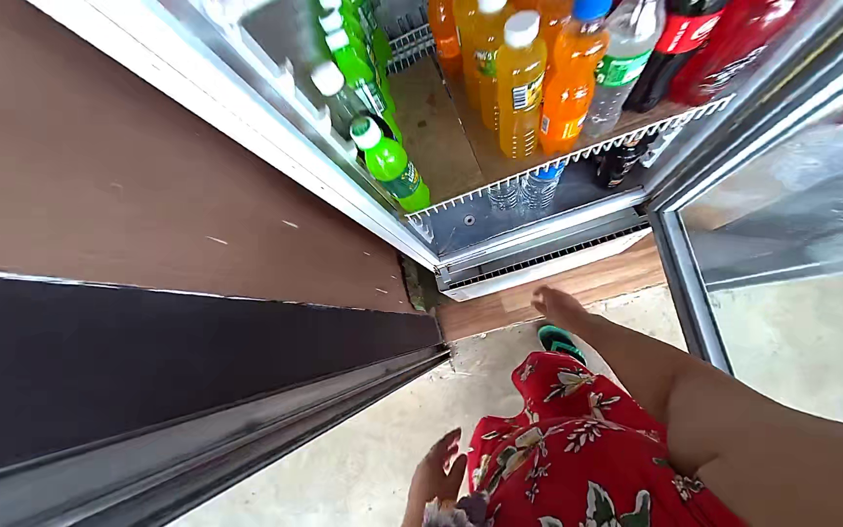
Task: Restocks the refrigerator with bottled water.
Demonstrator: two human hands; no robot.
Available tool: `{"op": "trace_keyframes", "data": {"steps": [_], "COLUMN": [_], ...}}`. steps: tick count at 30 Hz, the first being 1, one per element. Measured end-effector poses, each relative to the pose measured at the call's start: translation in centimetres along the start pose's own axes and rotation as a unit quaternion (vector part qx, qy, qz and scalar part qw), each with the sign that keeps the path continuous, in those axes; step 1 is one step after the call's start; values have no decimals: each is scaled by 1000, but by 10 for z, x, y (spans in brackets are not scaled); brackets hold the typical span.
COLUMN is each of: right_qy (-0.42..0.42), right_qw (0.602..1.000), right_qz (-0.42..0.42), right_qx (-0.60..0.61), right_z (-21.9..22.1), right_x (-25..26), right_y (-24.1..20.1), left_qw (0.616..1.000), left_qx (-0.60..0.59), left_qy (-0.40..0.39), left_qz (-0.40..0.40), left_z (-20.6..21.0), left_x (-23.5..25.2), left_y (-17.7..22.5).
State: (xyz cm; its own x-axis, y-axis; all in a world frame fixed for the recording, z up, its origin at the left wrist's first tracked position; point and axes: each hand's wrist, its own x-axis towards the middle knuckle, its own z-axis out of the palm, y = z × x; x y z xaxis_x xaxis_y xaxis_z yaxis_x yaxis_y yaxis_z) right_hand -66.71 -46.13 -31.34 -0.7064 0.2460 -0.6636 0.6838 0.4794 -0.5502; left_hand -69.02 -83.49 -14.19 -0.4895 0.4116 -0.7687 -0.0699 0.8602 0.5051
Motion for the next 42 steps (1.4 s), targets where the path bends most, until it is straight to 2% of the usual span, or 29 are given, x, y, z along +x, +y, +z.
{"op": "trace_keyframes", "data": {"steps": [2,4,7,10,12,14,16,19,22,24,26,29,31,35,38,40,42], "right_qy": [-113,-175,-180,-170,-122,-54,-22,-16,-54,-53,-51,-17,49,227,298,319,319], "right_qw": [990,972,970,976,986,992,993,997,998,998,995,994,983,915,865,865,883], "right_qz": [26,34,38,69,92,104,115,79,18,-40,-52,48,122,222,248,221,188], "right_qx": [-80,-150,-158,-119,-73,-39,-16,-15,-14,17,63,92,130,251,318,318,288], "right_z": [21,32,42,39,46,50,43,42,49,61,66,52,41,49,30,-1,-46], "right_x": [-49,-109,-194,-273,-310,-344,-378,-418,-453,-475,-510,-602,-675,-785,-834,-847,-849], "right_y": [6,5,5,-8,-5,-1,-4,1,21,60,110,173,223,342,383,394,391], "left_qw": [998,998,997,985,966,933,884,789,709,677,654,635,635,611,606,602,596], "left_qx": [3,8,7,50,95,143,174,169,177,157,112,12,-50,-121,-157,-167,-168], "left_qy": [-32,-42,-50,-81,-103,-122,-121,-88,-55,-29,-2,27,64,186,213,216,210], "left_qz": [-58,-40,49,146,218,307,417,584,680,719,748,772,768,760,750,751,757], "left_z": [-4,-3,-4,-13,-19,-20,-13,17,63,102,142,198,232,269,287,301,318], "left_x": [-38,-70,-113,-153,-175,-196,-219,-253,-287,-302,-313,-320,-318,-313,-317,-317,-316], "left_y": [3,1,17,59,91,124,162,218,270,296,317,336,339,338,346,356,368]}}
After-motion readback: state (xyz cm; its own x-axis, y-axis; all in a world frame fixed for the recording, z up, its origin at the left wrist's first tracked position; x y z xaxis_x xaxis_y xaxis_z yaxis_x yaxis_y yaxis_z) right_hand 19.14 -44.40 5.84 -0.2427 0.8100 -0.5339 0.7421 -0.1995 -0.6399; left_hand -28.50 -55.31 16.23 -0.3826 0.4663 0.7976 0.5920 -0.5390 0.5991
